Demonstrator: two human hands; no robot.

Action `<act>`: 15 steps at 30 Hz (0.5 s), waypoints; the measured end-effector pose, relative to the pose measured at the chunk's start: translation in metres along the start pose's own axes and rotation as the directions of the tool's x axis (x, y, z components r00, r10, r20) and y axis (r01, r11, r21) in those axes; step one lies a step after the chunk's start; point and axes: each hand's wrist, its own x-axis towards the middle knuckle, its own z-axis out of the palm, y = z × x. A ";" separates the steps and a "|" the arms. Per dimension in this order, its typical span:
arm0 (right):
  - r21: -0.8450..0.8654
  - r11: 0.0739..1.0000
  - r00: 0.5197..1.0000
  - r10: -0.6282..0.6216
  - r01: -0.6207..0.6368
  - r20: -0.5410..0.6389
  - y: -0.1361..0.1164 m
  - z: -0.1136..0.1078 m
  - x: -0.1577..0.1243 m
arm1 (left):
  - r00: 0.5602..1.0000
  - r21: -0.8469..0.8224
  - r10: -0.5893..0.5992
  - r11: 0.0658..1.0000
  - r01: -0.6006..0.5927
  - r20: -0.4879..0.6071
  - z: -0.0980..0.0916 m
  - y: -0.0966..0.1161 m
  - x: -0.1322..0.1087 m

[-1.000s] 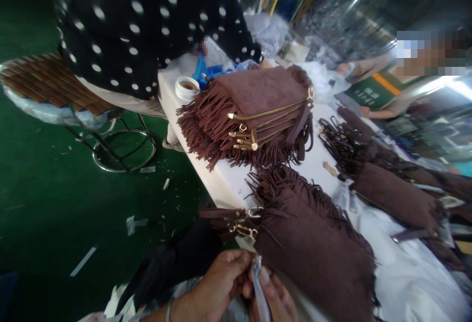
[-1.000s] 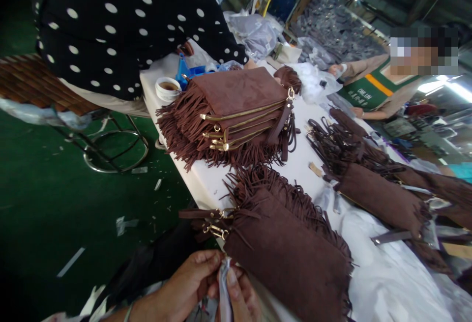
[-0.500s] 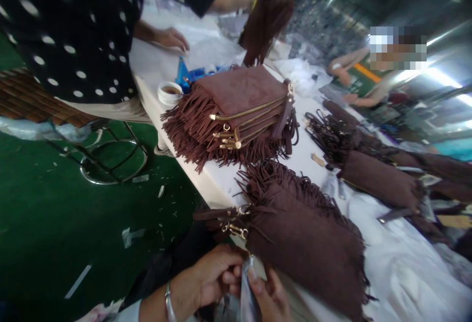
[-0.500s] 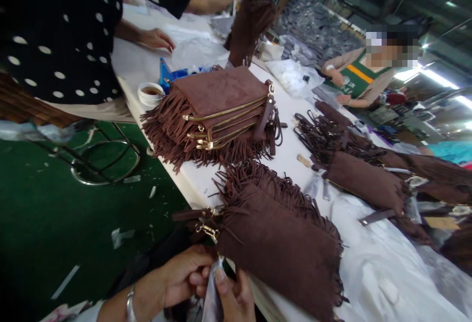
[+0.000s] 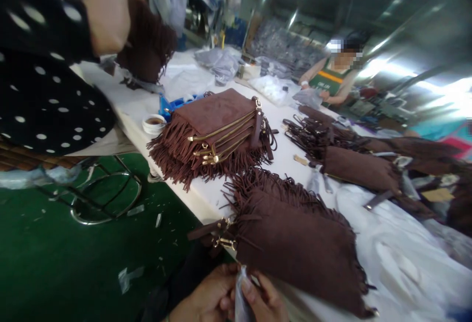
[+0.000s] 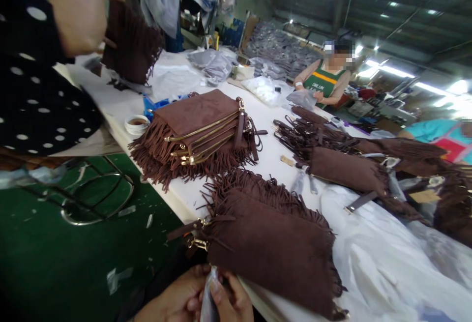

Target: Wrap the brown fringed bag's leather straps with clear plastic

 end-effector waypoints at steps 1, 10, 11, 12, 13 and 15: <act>-0.044 0.999 0.999 -0.033 0.032 -0.022 0.001 0.000 0.001 | 0.998 0.017 0.043 0.999 -0.043 -0.040 -0.002 -0.005 0.003; -0.296 0.935 0.954 -0.252 0.198 -0.160 0.013 0.004 0.000 | 0.901 0.267 0.397 0.900 -0.345 -0.176 -0.004 -0.024 -0.005; -0.251 0.949 0.960 -0.235 0.193 -0.152 0.014 0.005 0.000 | 0.907 0.260 0.384 0.906 -0.334 -0.174 -0.005 -0.025 -0.006; -0.201 0.961 0.966 -0.218 0.188 -0.139 0.014 0.006 -0.001 | 0.916 0.247 0.360 0.917 -0.313 -0.175 -0.007 -0.027 -0.006; -0.152 0.971 0.971 -0.203 0.184 -0.124 0.014 0.006 -0.002 | 0.929 0.229 0.325 0.932 -0.283 -0.176 -0.009 -0.029 -0.006; -0.067 0.982 0.978 -0.182 0.176 -0.100 0.012 0.006 -0.003 | 0.957 0.194 0.236 0.960 -0.202 -0.169 -0.014 -0.035 -0.004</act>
